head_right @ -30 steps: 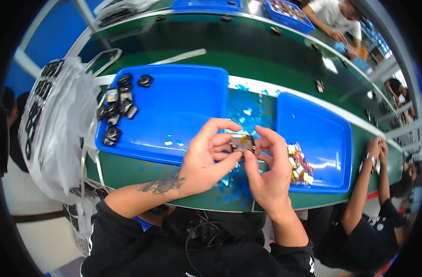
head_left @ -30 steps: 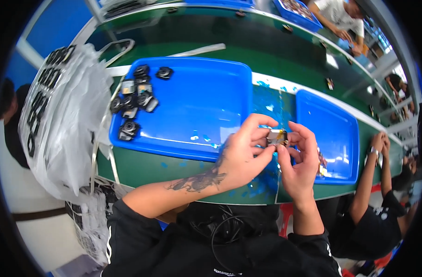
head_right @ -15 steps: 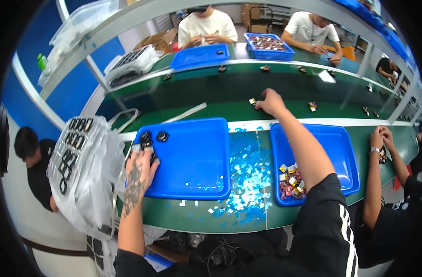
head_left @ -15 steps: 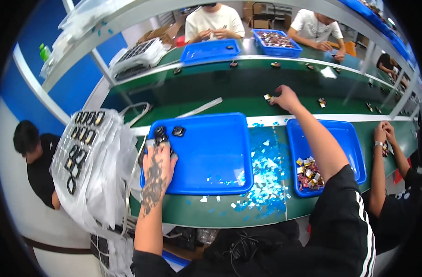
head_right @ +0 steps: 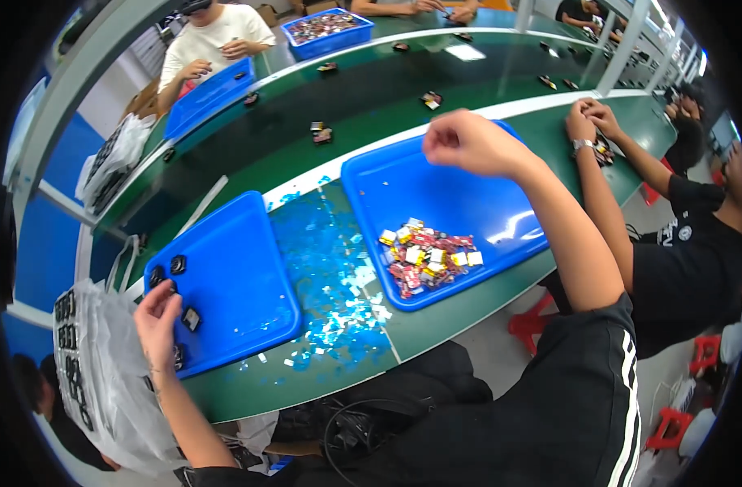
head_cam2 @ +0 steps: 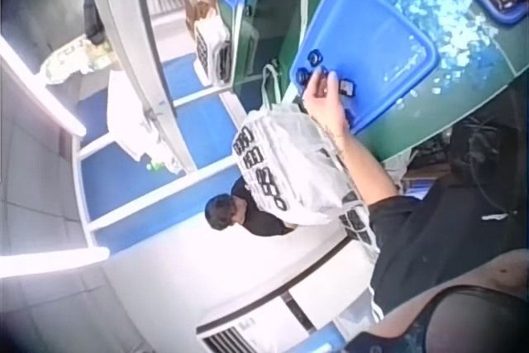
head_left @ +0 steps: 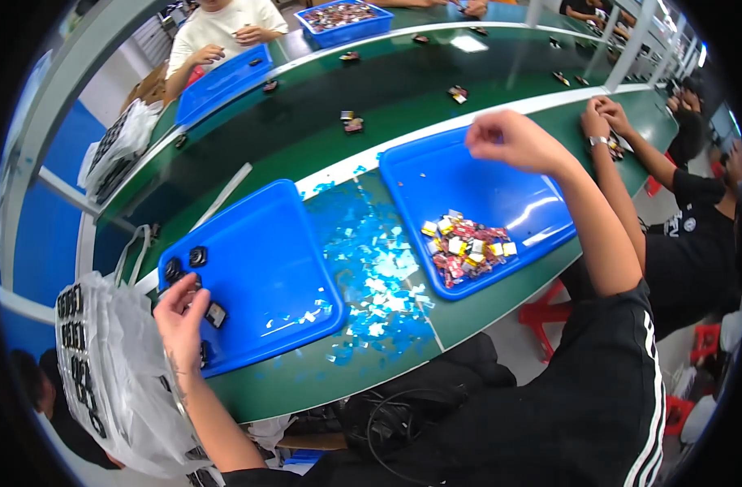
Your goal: The recorder is assembling small electronic components, likely batteries or sensors, at a factory workstation.
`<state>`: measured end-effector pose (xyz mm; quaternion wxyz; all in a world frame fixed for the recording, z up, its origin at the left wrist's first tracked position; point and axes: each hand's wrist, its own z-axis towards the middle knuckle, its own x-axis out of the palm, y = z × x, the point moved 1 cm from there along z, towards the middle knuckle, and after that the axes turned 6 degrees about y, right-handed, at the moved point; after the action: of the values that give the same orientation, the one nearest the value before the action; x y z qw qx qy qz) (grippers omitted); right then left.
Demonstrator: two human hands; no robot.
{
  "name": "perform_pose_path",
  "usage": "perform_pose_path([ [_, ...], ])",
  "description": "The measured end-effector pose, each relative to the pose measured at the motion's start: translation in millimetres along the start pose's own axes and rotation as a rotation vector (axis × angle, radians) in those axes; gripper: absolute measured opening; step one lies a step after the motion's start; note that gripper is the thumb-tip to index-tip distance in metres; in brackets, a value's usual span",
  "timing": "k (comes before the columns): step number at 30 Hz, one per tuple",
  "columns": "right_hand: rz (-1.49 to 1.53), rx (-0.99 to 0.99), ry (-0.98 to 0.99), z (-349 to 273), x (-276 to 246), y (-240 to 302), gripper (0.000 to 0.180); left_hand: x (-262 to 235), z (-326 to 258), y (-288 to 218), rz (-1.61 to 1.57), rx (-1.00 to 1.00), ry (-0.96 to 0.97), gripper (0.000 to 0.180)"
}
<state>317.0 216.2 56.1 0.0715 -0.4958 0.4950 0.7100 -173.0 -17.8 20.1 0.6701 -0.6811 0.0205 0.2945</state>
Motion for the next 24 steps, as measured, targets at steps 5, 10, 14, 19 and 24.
perform_pose_path([
  [5, -0.06, 0.075, 0.29, -79, 22, 10, 0.027, 65, 17, -32, -1.277, -0.219, 0.423, 0.036],
  [10, -0.183, 0.127, 0.187, -101, 42, 9, 0.028, 123, 15, -62, -1.118, -0.262, 0.423, 0.034],
  [14, 0.157, 0.177, -0.01, -103, 41, 8, 0.019, 140, 9, -71, -0.918, -0.196, 0.553, 0.039],
  [19, 0.494, 0.204, -0.153, -99, 45, 14, 0.013, 151, -9, -80, -0.656, -0.113, 0.491, 0.041],
  [24, 0.929, 0.109, -0.35, -92, 84, 50, 0.02, 159, -22, -68, -0.32, 0.164, 0.505, 0.022],
])
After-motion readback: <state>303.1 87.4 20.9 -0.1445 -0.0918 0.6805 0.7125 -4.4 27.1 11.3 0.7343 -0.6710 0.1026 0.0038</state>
